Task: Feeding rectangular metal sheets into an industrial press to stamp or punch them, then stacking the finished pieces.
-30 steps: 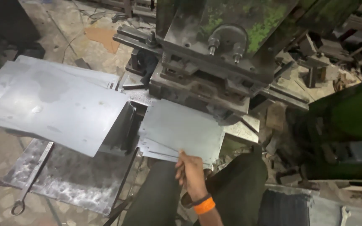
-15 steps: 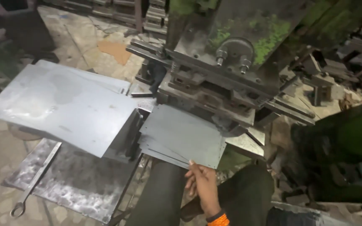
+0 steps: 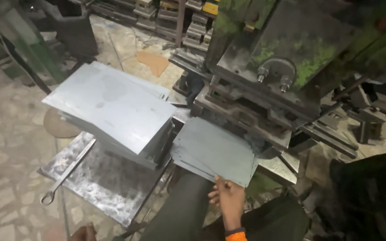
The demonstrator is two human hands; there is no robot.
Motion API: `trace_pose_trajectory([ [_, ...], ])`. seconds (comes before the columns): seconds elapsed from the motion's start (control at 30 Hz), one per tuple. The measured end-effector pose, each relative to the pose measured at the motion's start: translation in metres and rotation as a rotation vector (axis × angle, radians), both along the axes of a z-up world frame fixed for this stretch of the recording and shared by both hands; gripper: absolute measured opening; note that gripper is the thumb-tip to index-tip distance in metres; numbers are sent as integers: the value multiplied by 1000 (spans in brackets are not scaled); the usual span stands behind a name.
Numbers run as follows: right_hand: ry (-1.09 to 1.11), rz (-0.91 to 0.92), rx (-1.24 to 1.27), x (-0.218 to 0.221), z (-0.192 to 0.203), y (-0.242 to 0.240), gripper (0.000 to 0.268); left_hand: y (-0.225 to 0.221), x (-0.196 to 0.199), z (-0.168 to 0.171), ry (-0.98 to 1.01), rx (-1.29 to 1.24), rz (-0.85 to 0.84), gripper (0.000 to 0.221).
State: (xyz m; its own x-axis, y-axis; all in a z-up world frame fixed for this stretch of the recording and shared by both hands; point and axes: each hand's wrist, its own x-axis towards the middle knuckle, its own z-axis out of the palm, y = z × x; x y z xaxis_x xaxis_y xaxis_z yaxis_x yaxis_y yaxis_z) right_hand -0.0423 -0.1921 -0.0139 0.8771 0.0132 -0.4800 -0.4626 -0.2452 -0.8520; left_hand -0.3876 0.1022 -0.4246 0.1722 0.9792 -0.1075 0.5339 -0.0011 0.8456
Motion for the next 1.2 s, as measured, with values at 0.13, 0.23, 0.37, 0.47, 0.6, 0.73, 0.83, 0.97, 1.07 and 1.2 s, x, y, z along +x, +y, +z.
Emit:
trace_pose_trajectory([
  [0.13,-27,68,-42,-4,2,6,33,-9,87,228,-73,450,-243,20],
  [0.23,44,12,-7,-9,2,19,33,-12,132,399,-38,725,-528,20],
  [0.37,-86,180,-6,-18,11,52,22,53,195,496,45,1149,-329,25],
  [0.47,-72,291,217,-22,32,82,27,107,238,521,158,1128,-350,62],
  [0.6,81,438,666,-22,77,125,43,62,293,472,488,872,-737,101],
  [0.73,155,178,632,-17,84,118,38,-14,271,508,169,633,-957,84],
  [0.83,-36,292,825,3,81,77,40,-22,259,537,-96,329,-858,66],
  [0.97,-3,260,717,26,62,-2,42,-28,249,552,-209,278,-647,79],
  [1.07,32,167,742,53,19,-67,50,-45,255,551,-317,-333,-621,82],
  [1.2,4,131,1001,51,-8,-120,50,-69,286,551,-176,-855,-643,80],
])
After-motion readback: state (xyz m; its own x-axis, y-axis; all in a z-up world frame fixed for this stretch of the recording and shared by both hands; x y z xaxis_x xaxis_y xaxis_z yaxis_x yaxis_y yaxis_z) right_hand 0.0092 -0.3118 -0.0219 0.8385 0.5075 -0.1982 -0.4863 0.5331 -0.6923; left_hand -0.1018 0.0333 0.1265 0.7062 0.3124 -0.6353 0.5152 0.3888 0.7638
